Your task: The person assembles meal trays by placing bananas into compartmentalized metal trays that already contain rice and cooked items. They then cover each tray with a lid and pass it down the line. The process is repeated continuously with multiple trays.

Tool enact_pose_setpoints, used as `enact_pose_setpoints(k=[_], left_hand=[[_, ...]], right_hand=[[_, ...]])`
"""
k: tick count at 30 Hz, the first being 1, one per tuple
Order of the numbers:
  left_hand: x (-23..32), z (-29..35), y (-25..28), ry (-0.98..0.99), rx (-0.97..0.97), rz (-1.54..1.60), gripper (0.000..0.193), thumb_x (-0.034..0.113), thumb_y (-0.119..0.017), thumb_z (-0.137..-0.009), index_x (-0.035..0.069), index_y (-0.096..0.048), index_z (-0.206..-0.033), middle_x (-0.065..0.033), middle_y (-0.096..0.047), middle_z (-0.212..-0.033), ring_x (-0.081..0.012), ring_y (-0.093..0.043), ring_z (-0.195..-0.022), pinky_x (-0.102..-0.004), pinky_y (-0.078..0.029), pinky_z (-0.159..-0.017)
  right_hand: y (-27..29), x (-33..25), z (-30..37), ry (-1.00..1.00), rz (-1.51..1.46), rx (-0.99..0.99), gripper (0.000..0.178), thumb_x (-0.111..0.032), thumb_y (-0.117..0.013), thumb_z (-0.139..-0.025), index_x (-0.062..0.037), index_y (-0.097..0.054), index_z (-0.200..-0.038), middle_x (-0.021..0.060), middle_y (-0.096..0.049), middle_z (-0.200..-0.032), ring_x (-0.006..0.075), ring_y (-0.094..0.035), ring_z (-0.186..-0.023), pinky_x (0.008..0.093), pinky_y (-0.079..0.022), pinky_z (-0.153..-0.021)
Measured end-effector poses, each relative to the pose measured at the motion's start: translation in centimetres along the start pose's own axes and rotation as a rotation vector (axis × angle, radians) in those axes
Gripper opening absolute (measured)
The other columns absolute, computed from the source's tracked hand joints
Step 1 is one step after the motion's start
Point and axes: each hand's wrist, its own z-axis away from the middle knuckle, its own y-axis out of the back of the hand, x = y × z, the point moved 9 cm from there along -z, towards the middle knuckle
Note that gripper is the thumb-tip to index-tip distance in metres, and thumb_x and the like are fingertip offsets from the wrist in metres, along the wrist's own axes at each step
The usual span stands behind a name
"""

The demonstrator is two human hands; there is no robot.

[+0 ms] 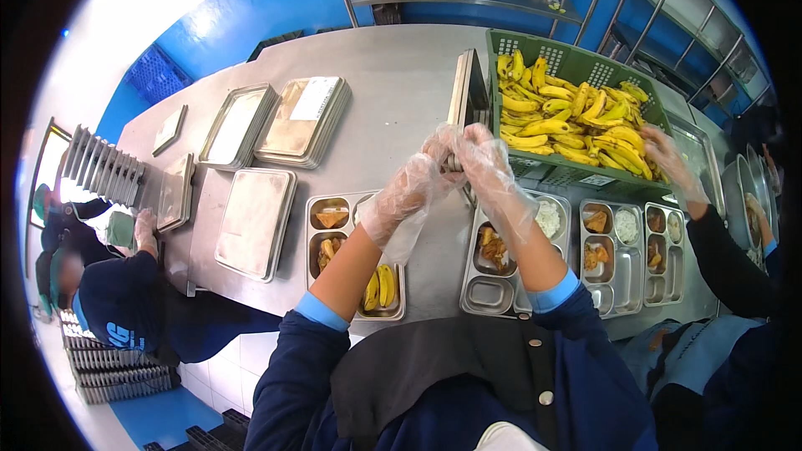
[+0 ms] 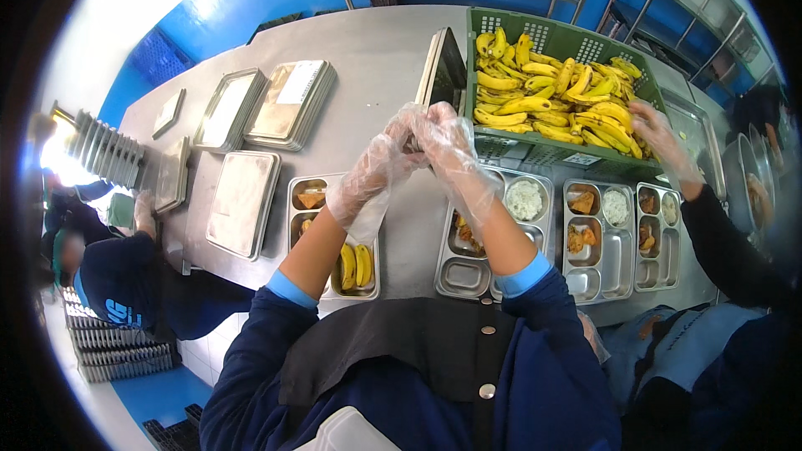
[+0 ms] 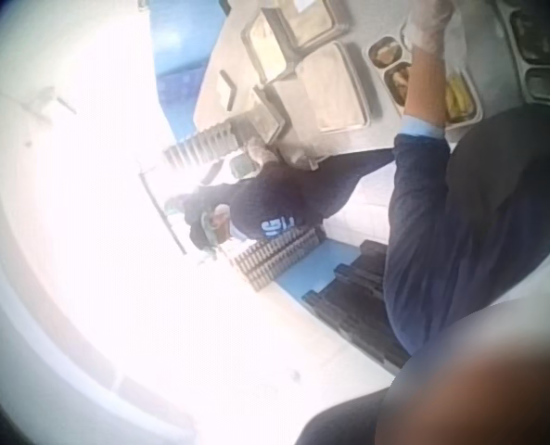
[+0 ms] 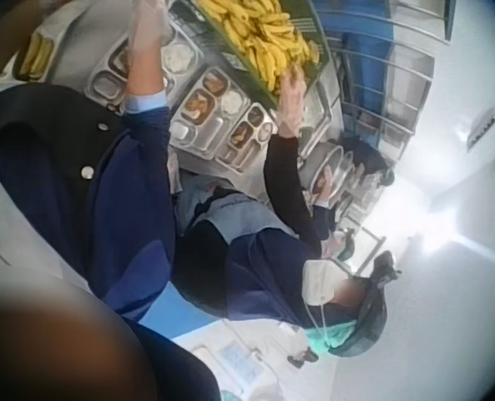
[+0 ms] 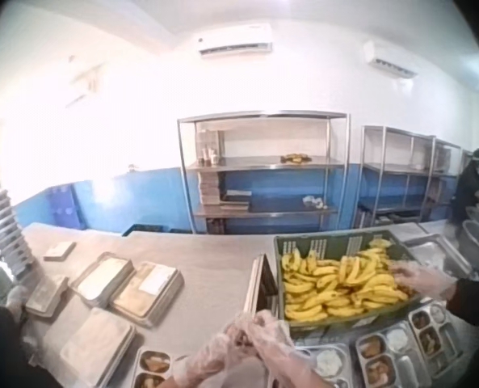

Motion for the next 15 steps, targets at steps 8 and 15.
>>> enact_pose_setpoints(k=[8, 15], left_hand=[[-1.9, 0.1, 1.3, 0.169, 0.179, 0.159, 0.045, -0.012, -0.065, -0.088, 0.007, -0.060, -0.129, 0.0006, -0.055, -0.103, -0.0132, -0.058, -0.101, -0.0270, -0.050, -0.091], [-0.8, 0.1, 2.4, 0.060, 0.389, -0.119, 0.042, -0.011, -0.062, -0.085, 0.002, -0.066, -0.125, -0.0102, -0.062, -0.095, -0.0204, -0.062, -0.090, -0.0301, -0.051, -0.085]], right_hand=[[-2.6, 1.9, -4.7, 0.004, -0.178, -0.128, 0.031, -0.032, -0.071, -0.098, -0.0038, -0.066, -0.087, 0.0035, -0.060, -0.074, 0.0145, -0.056, -0.065, 0.0315, -0.046, -0.060], [-3.7, 1.7, -7.2, -0.052, -0.236, -0.155, 0.029, -0.028, -0.070, -0.099, -0.0063, -0.062, -0.082, 0.0041, -0.058, -0.071, 0.0128, -0.056, -0.060, 0.0303, -0.045, -0.053]])
